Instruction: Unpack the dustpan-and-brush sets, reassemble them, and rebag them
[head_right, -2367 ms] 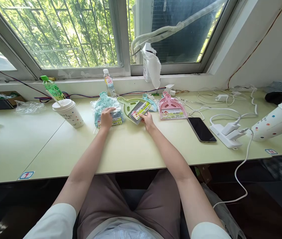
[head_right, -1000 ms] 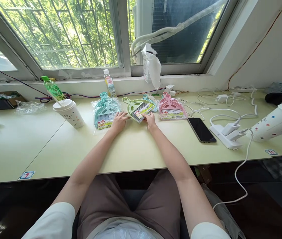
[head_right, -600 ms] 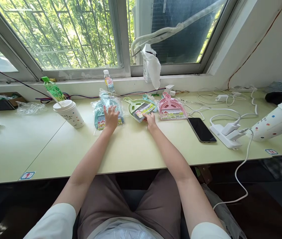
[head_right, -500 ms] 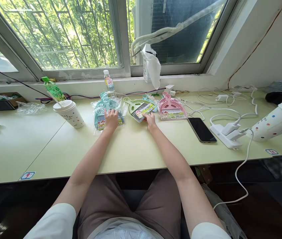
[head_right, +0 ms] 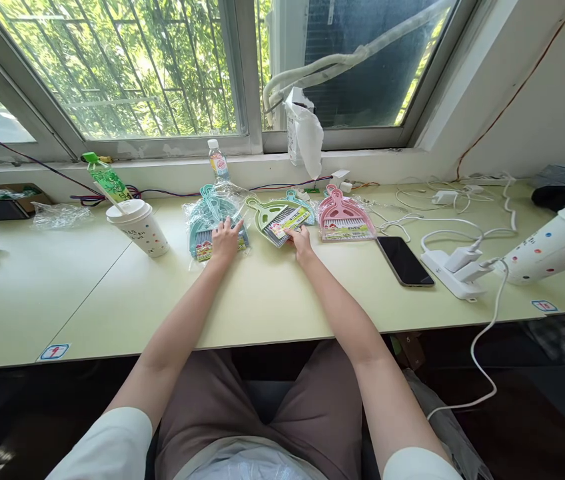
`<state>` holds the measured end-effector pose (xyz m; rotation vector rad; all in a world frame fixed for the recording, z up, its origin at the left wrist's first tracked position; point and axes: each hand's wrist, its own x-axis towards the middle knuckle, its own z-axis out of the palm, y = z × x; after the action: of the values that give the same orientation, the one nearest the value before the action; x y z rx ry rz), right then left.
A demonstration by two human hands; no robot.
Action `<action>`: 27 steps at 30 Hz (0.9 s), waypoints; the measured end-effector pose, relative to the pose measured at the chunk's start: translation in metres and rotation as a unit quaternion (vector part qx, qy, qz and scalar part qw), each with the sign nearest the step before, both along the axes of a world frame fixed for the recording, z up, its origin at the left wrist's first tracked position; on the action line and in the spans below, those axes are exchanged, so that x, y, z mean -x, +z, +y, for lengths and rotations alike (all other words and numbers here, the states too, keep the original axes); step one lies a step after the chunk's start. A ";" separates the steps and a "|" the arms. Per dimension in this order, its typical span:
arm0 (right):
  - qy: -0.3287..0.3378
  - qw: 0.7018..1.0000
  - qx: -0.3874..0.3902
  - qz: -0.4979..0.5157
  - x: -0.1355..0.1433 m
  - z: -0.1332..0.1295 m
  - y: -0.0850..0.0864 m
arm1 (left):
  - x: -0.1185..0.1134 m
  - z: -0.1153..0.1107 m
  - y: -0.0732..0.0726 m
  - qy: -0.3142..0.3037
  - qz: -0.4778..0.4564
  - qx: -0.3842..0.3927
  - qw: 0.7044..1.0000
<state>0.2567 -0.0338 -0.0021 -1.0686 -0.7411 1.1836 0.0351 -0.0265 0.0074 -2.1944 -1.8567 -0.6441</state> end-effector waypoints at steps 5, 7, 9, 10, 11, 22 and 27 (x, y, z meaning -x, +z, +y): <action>0.005 1.000 -0.011 -0.006 0.000 0.002 -0.003 | -0.001 -0.003 0.008 -0.001 0.007 0.018 1.000; 0.007 1.000 -0.011 -0.006 0.000 0.002 -0.003 | -0.001 -0.004 0.011 0.001 0.014 0.025 1.000; 0.007 1.000 -0.007 -0.007 0.000 0.003 -0.004 | 0.000 -0.004 0.013 0.005 0.018 0.024 1.000; 0.008 1.000 -0.005 -0.007 0.000 0.003 -0.004 | 0.000 -0.004 0.013 0.007 0.016 0.020 1.000; 0.009 1.000 -0.005 -0.008 0.000 0.003 -0.004 | 0.001 -0.004 0.013 0.009 0.012 0.015 1.000; 0.023 1.000 -0.014 -0.006 -0.001 0.003 -0.004 | 0.006 0.003 0.005 0.038 0.000 -0.048 0.998; 0.030 0.999 -0.023 -0.010 -0.001 0.004 -0.007 | 0.007 0.002 0.008 0.043 -0.001 0.000 0.999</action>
<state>0.2574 -0.0299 -0.0087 -1.0270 -0.8166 1.2019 0.0278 -0.0249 0.0152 -2.1013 -1.9404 -0.6298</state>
